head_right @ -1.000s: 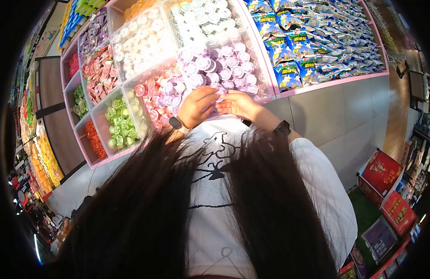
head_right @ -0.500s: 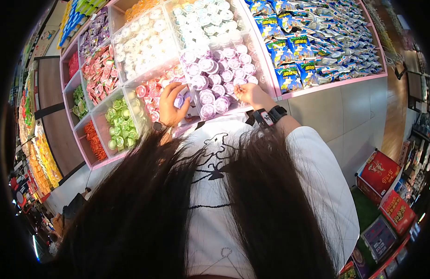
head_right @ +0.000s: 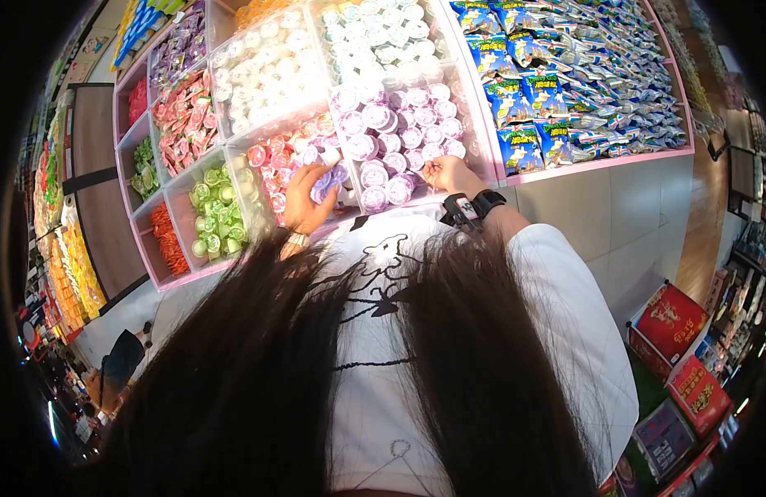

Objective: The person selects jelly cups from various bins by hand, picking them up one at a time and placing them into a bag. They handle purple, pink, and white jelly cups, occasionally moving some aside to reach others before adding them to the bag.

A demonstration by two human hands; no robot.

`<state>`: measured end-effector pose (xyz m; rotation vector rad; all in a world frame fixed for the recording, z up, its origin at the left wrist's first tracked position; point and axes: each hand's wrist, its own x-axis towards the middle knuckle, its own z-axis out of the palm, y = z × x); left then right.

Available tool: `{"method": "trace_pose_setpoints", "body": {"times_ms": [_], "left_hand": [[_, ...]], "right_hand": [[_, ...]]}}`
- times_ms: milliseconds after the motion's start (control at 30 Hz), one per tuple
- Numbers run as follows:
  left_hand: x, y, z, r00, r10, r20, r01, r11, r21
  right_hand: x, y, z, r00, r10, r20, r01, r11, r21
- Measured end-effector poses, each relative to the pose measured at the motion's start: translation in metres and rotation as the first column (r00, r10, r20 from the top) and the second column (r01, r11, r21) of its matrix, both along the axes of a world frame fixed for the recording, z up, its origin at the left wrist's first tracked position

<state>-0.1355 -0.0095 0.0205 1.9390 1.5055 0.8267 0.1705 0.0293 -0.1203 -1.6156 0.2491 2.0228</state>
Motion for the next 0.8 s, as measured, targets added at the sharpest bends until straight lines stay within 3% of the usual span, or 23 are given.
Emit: {"method": "trace_pose_setpoints", "body": {"times_ms": [100, 300, 333, 367, 400, 433, 467, 500, 600, 667, 800], "left_hand": [[0.000, -0.001, -0.003, 1.000, -0.002, -0.024, 0.002, 1.000, 0.009], [-0.013, 0.003, -0.015, 0.973, 0.171, -0.156, -0.161, 0.984, 0.074], [-0.017, 0.005, -0.019, 0.968, 0.177, -0.177, -0.165, 0.983, 0.079], [-0.021, 0.009, -0.025, 0.963, 0.184, -0.198, -0.170, 0.982, 0.085], [-0.024, 0.013, -0.030, 0.957, 0.191, -0.218, -0.175, 0.980, 0.091], [-0.027, 0.019, -0.030, 0.955, 0.141, -0.260, -0.142, 0.990, 0.014], [-0.025, 0.024, -0.033, 0.950, 0.127, -0.285, -0.135, 0.991, -0.010], [-0.022, 0.029, -0.035, 0.944, 0.112, -0.309, -0.128, 0.991, -0.033], [-0.020, 0.045, -0.051, 0.936, 0.064, -0.347, -0.126, 0.979, -0.158], [-0.018, 0.051, -0.047, 0.926, -0.005, -0.378, -0.110, 0.953, -0.281], [-0.017, 0.042, -0.042, 0.910, -0.032, -0.414, -0.070, 0.971, -0.228]], "right_hand": [[0.004, 0.000, -0.008, 0.994, -0.108, -0.015, 0.108, 0.993, -0.046], [0.018, -0.003, -0.042, 0.915, -0.380, -0.135, 0.367, 0.924, -0.110], [0.025, -0.005, -0.043, 0.979, 0.189, -0.071, -0.164, 0.949, 0.268], [0.031, -0.007, -0.043, 0.805, 0.526, 0.275, -0.582, 0.610, 0.537], [0.034, -0.007, -0.036, 0.430, 0.654, 0.622, -0.839, 0.036, 0.542], [0.020, 0.000, -0.003, 0.775, 0.547, 0.316, -0.631, 0.639, 0.440], [-0.010, 0.013, 0.058, 0.979, 0.180, 0.100, -0.190, 0.976, 0.106], [-0.027, 0.020, 0.092, 0.955, -0.291, 0.065, 0.296, 0.902, -0.314], [-0.027, 0.019, 0.094, 0.986, -0.111, 0.128, 0.131, 0.978, -0.162], [-0.019, 0.023, 0.098, 0.979, -0.174, 0.107, 0.181, 0.982, -0.058], [0.005, 0.025, 0.095, 0.988, -0.154, -0.028, 0.156, 0.953, 0.258]]}}
